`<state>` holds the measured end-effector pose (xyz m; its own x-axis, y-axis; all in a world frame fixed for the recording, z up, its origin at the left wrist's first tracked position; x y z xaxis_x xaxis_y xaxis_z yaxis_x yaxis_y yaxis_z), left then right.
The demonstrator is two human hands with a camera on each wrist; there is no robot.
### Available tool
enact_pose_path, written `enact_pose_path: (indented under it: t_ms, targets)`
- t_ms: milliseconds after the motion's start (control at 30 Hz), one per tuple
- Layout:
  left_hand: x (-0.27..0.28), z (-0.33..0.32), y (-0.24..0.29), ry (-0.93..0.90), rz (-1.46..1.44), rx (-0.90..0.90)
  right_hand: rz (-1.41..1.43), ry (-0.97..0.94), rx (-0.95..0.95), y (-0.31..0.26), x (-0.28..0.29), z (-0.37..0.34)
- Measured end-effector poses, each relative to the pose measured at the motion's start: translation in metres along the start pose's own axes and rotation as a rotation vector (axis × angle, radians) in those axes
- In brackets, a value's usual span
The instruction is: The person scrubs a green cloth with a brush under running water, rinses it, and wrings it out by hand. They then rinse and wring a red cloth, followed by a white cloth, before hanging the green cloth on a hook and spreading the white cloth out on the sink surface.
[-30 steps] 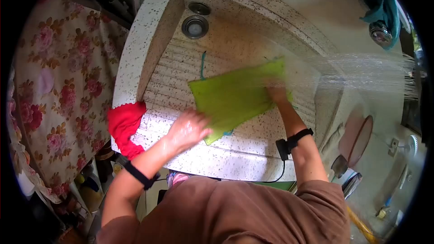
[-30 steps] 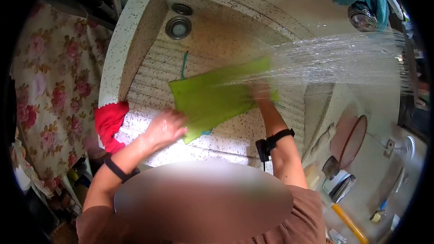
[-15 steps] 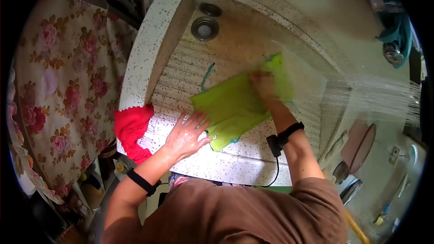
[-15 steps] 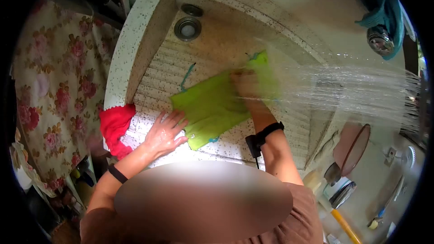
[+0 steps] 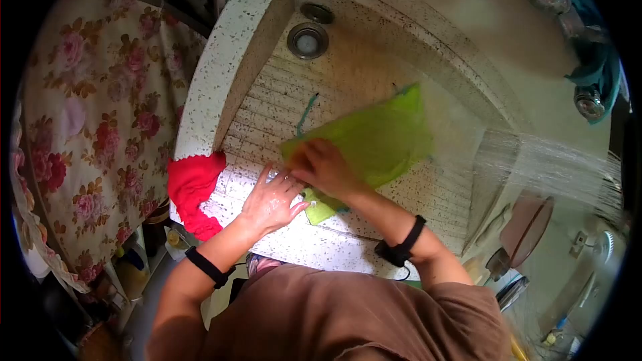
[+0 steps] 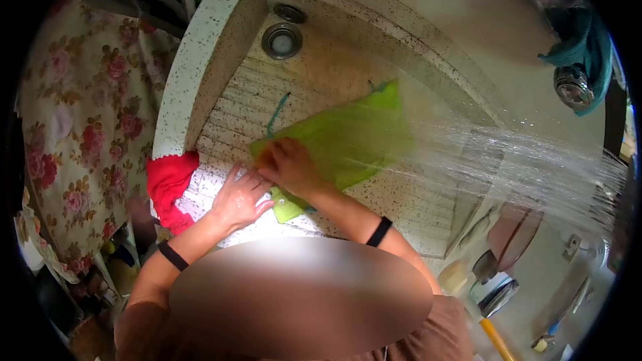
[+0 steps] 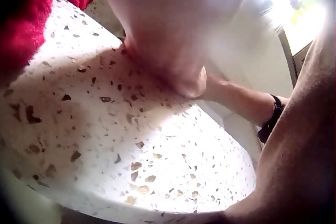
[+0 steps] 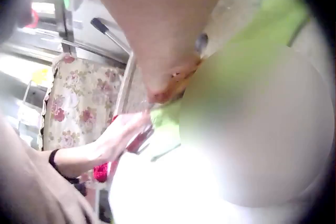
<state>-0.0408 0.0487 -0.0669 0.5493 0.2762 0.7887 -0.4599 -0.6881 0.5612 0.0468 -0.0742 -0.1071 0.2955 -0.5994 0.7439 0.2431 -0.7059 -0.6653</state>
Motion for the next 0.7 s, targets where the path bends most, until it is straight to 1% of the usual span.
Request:
enact_pose_path:
  t_ms: [67, 100, 133, 200, 233, 300, 333, 400, 433, 467, 500, 533, 567, 600, 667, 700]
  targets:
    - [0.002, 0.001, 0.001, 0.080, 0.004, -0.036, -0.163, 0.084, -0.064, 0.032, -0.019, 0.010]
    - [0.004, -0.001, 0.001, 0.129, 0.009, -0.038, -0.176, -0.033, -0.286, 0.057, -0.013, 0.029]
    - [0.002, -0.005, 0.003, 0.116, 0.002, -0.033, -0.190, -0.149, -0.532, 0.082, 0.010, 0.039]
    - [0.006, 0.000, 0.002, 0.120, 0.007, -0.032, -0.156, -0.196, -0.726, 0.097, 0.032, 0.045]
    - [0.008, 0.006, 0.000, 0.093, 0.026, -0.024, -0.118, -0.141, -0.671, 0.096, 0.038, 0.050]
    - [0.004, 0.002, 0.003, -0.012, 0.033, -0.017, -0.024, -0.059, -0.610, 0.097, 0.032, 0.027]
    - [0.008, 0.002, 0.005, 0.080, 0.050, -0.038, 0.028, -0.005, -0.571, 0.100, 0.025, 0.022]
    - [0.007, 0.004, 0.003, 0.115, 0.085, -0.051, 0.124, 0.088, -0.472, 0.112, 0.007, 0.013]
    - [0.006, 0.001, 0.006, 0.121, 0.097, -0.058, 0.022, -0.008, -0.468, 0.163, 0.020, 0.011]
    - [0.006, 0.001, 0.007, 0.105, 0.110, -0.064, -0.208, -0.038, -0.273, 0.204, 0.031, 0.007]
    - [0.006, 0.011, 0.000, -0.008, 0.082, -0.016, -0.436, 0.069, 0.004, 0.220, 0.038, 0.006]
    - [0.003, 0.021, -0.005, -0.127, 0.041, 0.033, -0.509, 0.197, 0.151, 0.229, 0.047, 0.000]
    - [-0.005, 0.023, -0.001, -0.261, -0.015, 0.083, -0.260, 0.271, 0.068, 0.240, 0.051, -0.015]
    - [-0.010, 0.033, 0.007, -0.198, 0.004, 0.015, -0.012, 0.347, -0.015, 0.260, 0.045, -0.034]
    - [-0.023, 0.065, 0.014, -0.052, 0.080, -0.130, -0.030, 0.363, -0.132, 0.275, 0.051, -0.045]
    - [-0.026, 0.077, 0.026, -0.046, 0.072, -0.133, -0.293, 0.284, -0.191, 0.279, 0.053, -0.062]
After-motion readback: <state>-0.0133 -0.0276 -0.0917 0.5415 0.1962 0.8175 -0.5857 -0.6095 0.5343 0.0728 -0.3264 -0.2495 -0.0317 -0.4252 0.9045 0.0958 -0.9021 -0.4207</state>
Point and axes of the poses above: each hand's wrist, its own z-axis towards the middle knuckle, its own x-axis out of the back of the hand, y = z × x, the point moved 7 cm from there along z, towards the middle knuckle, and after that the axes turned 10 degrees about -x, right-handed, at the moved point
